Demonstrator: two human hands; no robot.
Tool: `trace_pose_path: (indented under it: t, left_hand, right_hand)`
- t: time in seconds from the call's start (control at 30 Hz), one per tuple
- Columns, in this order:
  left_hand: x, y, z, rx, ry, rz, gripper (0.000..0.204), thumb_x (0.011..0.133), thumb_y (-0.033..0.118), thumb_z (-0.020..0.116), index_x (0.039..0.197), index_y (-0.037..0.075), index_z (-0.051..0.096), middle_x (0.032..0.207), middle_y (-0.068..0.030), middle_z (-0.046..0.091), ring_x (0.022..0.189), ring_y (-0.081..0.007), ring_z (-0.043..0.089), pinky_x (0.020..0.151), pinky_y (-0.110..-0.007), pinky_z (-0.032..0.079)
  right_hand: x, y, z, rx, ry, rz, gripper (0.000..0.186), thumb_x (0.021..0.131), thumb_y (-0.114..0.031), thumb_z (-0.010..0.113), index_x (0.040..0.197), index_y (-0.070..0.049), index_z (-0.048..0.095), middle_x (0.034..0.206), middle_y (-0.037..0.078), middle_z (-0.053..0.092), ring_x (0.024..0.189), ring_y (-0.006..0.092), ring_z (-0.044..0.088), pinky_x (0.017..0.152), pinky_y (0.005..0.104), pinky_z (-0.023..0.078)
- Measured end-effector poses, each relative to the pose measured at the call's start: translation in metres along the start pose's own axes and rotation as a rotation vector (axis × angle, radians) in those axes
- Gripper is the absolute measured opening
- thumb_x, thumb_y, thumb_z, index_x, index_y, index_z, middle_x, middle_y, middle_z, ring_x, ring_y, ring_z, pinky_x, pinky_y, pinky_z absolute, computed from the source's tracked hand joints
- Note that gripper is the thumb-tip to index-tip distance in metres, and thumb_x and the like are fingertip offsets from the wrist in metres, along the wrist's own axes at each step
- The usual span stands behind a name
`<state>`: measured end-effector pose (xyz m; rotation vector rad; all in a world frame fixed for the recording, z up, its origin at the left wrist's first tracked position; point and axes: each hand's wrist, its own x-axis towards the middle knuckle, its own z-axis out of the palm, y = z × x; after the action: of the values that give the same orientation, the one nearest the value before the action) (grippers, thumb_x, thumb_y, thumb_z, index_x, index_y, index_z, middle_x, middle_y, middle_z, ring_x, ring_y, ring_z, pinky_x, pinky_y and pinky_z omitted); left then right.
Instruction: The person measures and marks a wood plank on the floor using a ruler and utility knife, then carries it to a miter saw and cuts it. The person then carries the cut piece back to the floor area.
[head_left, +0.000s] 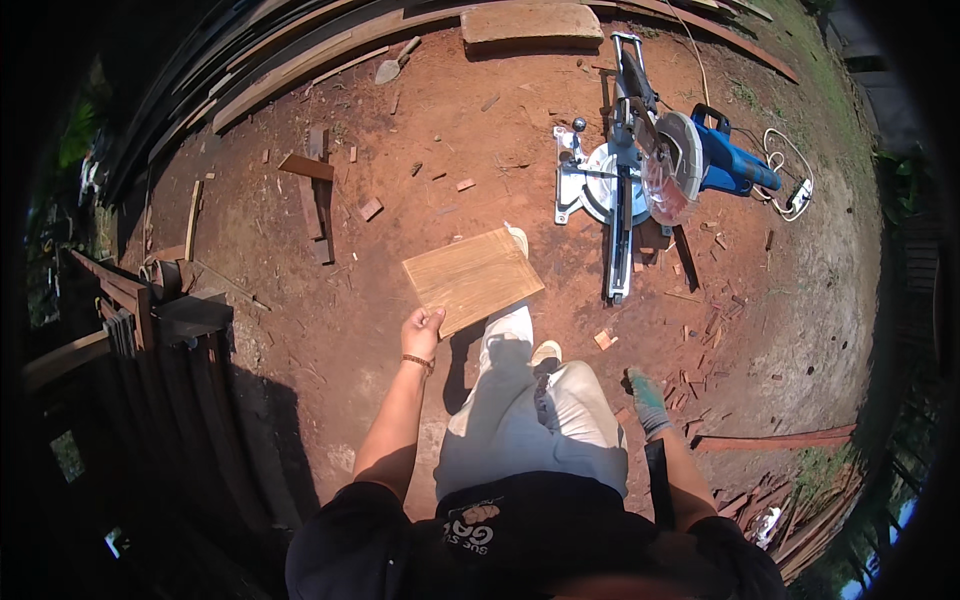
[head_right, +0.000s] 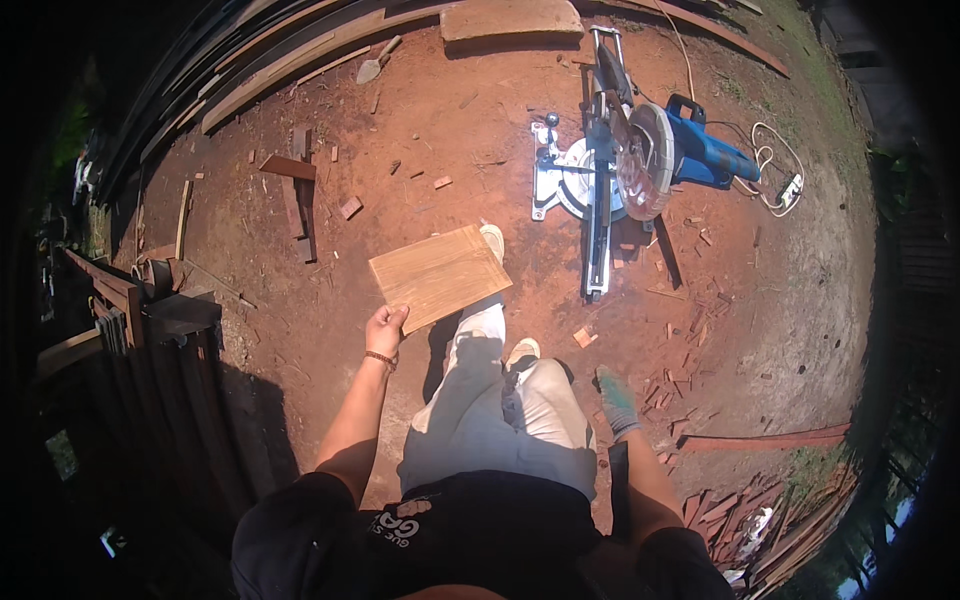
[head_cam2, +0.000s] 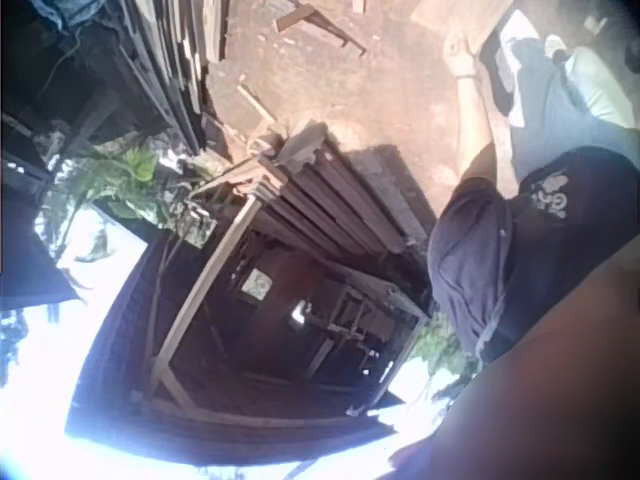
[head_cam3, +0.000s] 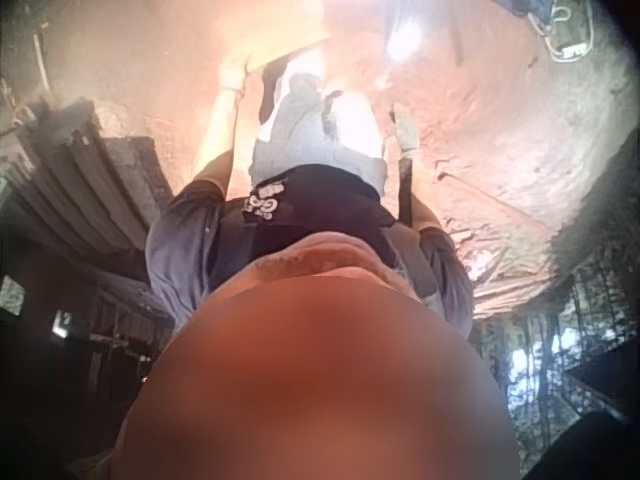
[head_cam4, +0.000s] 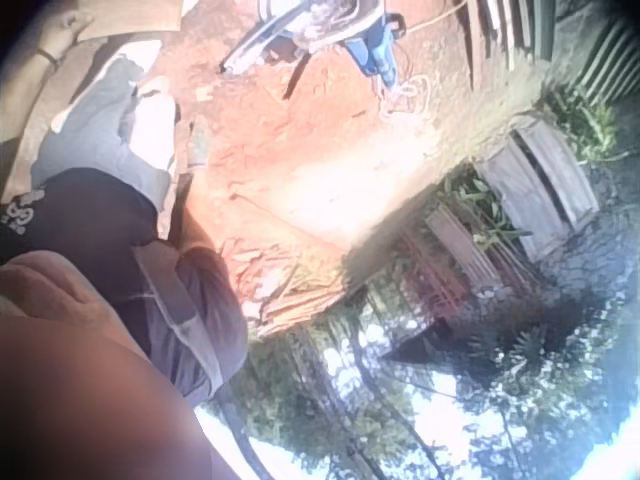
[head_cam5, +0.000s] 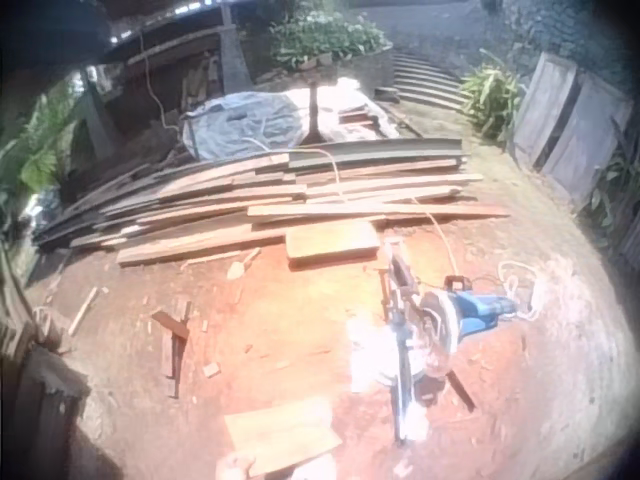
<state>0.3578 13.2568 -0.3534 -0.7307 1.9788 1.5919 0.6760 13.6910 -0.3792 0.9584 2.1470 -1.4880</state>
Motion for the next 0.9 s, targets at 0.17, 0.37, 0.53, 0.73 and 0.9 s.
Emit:
trace_pose_path:
  t: [0.17,0.37,0.53,0.73,0.9]
  left_hand:
    - [-0.216,0.031,-0.14,-0.538,-0.16,-0.024,0.021,0.102,0.012,0.062,0.12,0.002,0.063,0.113,-0.0092,0.071,0.098,-0.0155,0.068,0.083,-0.031,0.055]
    - [-0.387,0.001,-0.261,-0.852,-0.205,0.156,0.036,0.103,0.012,0.06,0.136,-0.001,0.055,0.129,-0.0128,0.066,0.117,-0.0228,0.066,0.1,-0.038,0.054]
    - [-0.466,-0.083,-0.366,-1.009,-0.105,0.23,0.036,0.103,0.013,0.06,0.136,0.0,0.055,0.128,-0.0116,0.067,0.113,-0.021,0.067,0.096,-0.036,0.055]
    - [-0.546,-0.223,-0.525,-0.863,0.204,0.029,0.046,0.105,0.017,0.058,0.145,-0.001,0.047,0.135,-0.0121,0.061,0.118,-0.0214,0.062,0.097,-0.035,0.051]
    - [-0.601,-0.276,-0.619,-0.677,0.353,0.029,0.049,0.106,0.026,0.056,0.149,0.005,0.046,0.138,-0.0106,0.061,0.123,-0.0235,0.062,0.099,-0.037,0.054]
  right_hand:
    - [-0.082,-0.244,0.014,0.502,-0.26,0.148,0.061,0.101,-0.046,0.061,0.15,-0.009,0.051,0.131,0.011,0.068,0.106,0.0178,0.069,0.091,0.0326,0.053]
    - [-0.191,-0.426,0.107,0.782,-0.905,0.018,0.062,0.102,-0.05,0.057,0.144,-0.005,0.054,0.126,0.012,0.069,0.107,0.0204,0.069,0.103,0.0413,0.052]
    - [-0.298,-0.494,0.246,0.205,-0.955,-0.537,0.029,0.102,-0.017,0.061,0.123,0.001,0.07,0.121,0.01,0.07,0.106,0.0211,0.067,0.094,0.033,0.054]
    - [-0.44,-0.543,0.464,-0.312,-1.329,-0.155,0.038,0.094,-0.031,0.075,0.117,0.0,0.073,0.103,0.008,0.075,0.091,0.0142,0.068,0.078,0.0301,0.054]
    - [-0.519,-0.547,0.622,-0.494,-1.422,-0.151,0.032,0.095,-0.025,0.074,0.113,0.001,0.075,0.104,0.004,0.075,0.092,0.0129,0.067,0.08,0.028,0.052]
